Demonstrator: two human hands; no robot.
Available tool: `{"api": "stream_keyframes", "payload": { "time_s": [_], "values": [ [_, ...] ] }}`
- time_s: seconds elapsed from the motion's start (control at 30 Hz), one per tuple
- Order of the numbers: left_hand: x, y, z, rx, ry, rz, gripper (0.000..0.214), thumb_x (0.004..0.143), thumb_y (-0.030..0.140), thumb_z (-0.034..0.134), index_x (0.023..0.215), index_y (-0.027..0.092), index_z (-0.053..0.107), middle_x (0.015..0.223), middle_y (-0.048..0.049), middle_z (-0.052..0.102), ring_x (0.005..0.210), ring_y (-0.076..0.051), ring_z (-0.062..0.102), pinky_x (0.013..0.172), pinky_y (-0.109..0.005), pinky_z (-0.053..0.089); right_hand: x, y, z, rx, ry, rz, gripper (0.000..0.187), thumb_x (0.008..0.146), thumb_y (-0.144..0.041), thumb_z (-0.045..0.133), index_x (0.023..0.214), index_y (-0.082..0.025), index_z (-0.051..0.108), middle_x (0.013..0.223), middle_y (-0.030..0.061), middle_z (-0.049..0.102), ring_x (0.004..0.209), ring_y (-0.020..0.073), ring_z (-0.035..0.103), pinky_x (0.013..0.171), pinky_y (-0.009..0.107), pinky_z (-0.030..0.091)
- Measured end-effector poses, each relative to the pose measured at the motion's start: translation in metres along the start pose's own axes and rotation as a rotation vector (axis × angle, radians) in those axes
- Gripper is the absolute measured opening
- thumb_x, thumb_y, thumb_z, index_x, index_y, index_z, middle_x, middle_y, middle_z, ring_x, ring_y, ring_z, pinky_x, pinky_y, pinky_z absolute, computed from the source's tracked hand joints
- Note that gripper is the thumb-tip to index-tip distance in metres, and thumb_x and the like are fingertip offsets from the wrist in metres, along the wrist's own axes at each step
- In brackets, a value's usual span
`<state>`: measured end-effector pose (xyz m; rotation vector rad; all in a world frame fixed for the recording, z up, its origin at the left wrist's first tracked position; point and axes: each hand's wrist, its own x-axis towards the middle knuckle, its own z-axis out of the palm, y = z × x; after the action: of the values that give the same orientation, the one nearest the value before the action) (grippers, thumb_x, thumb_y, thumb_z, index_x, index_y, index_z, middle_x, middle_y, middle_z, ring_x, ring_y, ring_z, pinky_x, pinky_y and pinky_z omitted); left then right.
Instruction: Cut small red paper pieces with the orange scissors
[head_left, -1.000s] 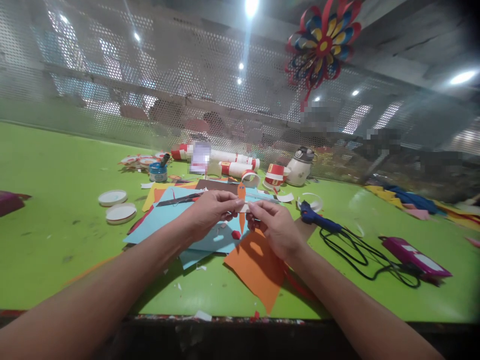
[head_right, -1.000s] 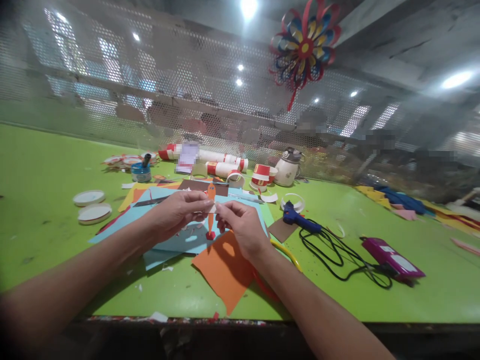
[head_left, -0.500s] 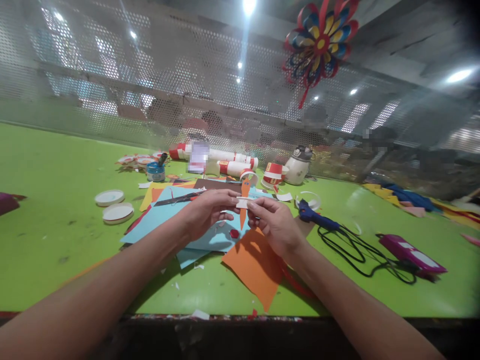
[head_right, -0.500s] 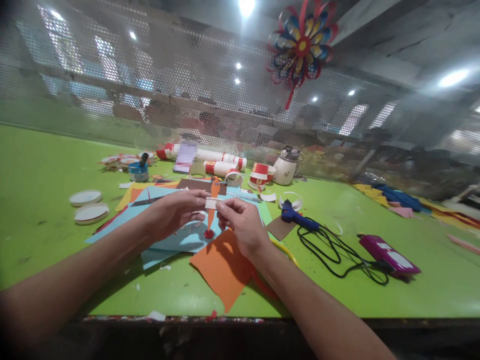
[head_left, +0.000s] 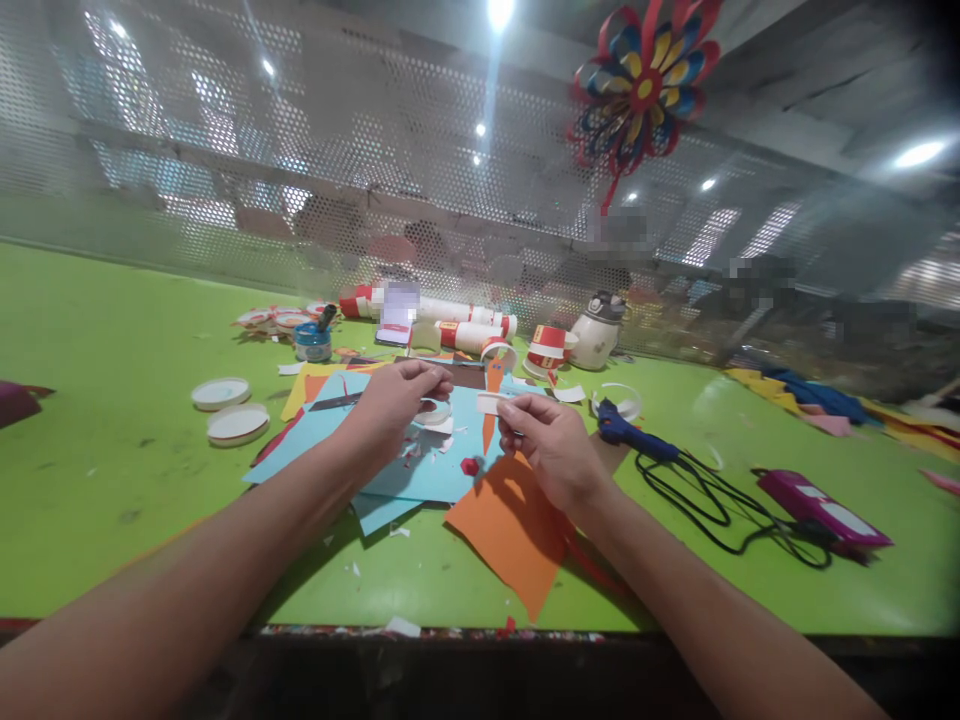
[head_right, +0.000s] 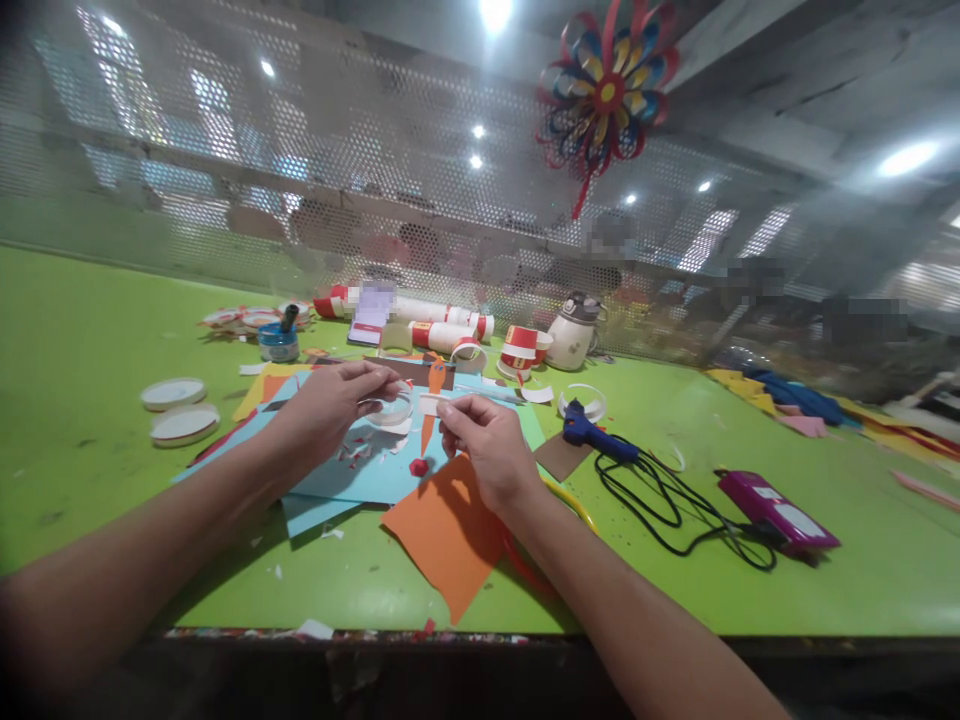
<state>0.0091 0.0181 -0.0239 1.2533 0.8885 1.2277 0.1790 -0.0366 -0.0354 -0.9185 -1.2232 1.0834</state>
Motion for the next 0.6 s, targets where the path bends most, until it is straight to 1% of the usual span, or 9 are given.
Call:
{"api": "stream_keyframes", "payload": {
  "time_s": [0.1,0.23,0.33,0.47,0.6],
  "values": [
    [-0.0003,-0.0017,0.0006,0.012,0.003,0.021,0.018,0.07,0.03,0.066,0.071,0.012,0.065,0.07,-0.0058,0.064,0.068,-0.015,0.055,0.065,-0.029,0.039,0.0004,0.0009,0.0002,-0.008,0.01,-0.006,0.015,0.073,-0.028,0.072,0.066,-0.017,0.064,0.056,-0.0047,0.053,0.049,0.0087,0.046,0.051,0.025,0.037],
    [-0.0007,-0.0025,0.0008,0.003,-0.008,0.053,0.017,0.066,0.029,0.069,0.067,0.012,0.066,0.067,-0.0043,0.063,0.068,-0.015,0.055,0.066,-0.029,0.038,0.001,0.0016,0.0003,-0.018,0.013,-0.009,0.015,0.074,-0.026,0.071,0.066,-0.016,0.063,0.055,-0.0056,0.054,0.049,0.0082,0.047,0.05,0.024,0.037],
    [-0.0008,-0.0019,0.0007,-0.012,-0.037,0.074,0.016,0.066,0.028,0.07,0.069,0.013,0.066,0.068,-0.0036,0.063,0.068,-0.014,0.055,0.067,-0.029,0.038,0.0021,0.0027,-0.0009,-0.029,0.006,-0.015,0.015,0.078,-0.023,0.068,0.068,-0.014,0.062,0.055,-0.0067,0.054,0.048,0.0073,0.048,0.049,0.022,0.038],
    [-0.0021,-0.0006,0.0021,-0.019,-0.078,0.139,0.016,0.067,0.026,0.07,0.075,0.013,0.068,0.07,-0.0028,0.063,0.067,-0.013,0.054,0.066,-0.028,0.038,0.0029,0.0044,-0.0026,-0.047,-0.006,-0.026,0.015,0.084,-0.018,0.063,0.07,-0.013,0.06,0.059,-0.0077,0.055,0.047,0.0061,0.05,0.048,0.02,0.041],
    [-0.0037,-0.0002,0.0038,0.029,-0.079,0.151,0.017,0.069,0.029,0.069,0.075,0.013,0.067,0.071,-0.0028,0.063,0.069,-0.013,0.053,0.066,-0.028,0.039,0.0031,0.0047,-0.0032,-0.054,-0.011,-0.038,0.015,0.086,-0.017,0.062,0.071,-0.013,0.059,0.06,-0.0079,0.055,0.047,0.0058,0.051,0.048,0.019,0.043]
  ]
}}
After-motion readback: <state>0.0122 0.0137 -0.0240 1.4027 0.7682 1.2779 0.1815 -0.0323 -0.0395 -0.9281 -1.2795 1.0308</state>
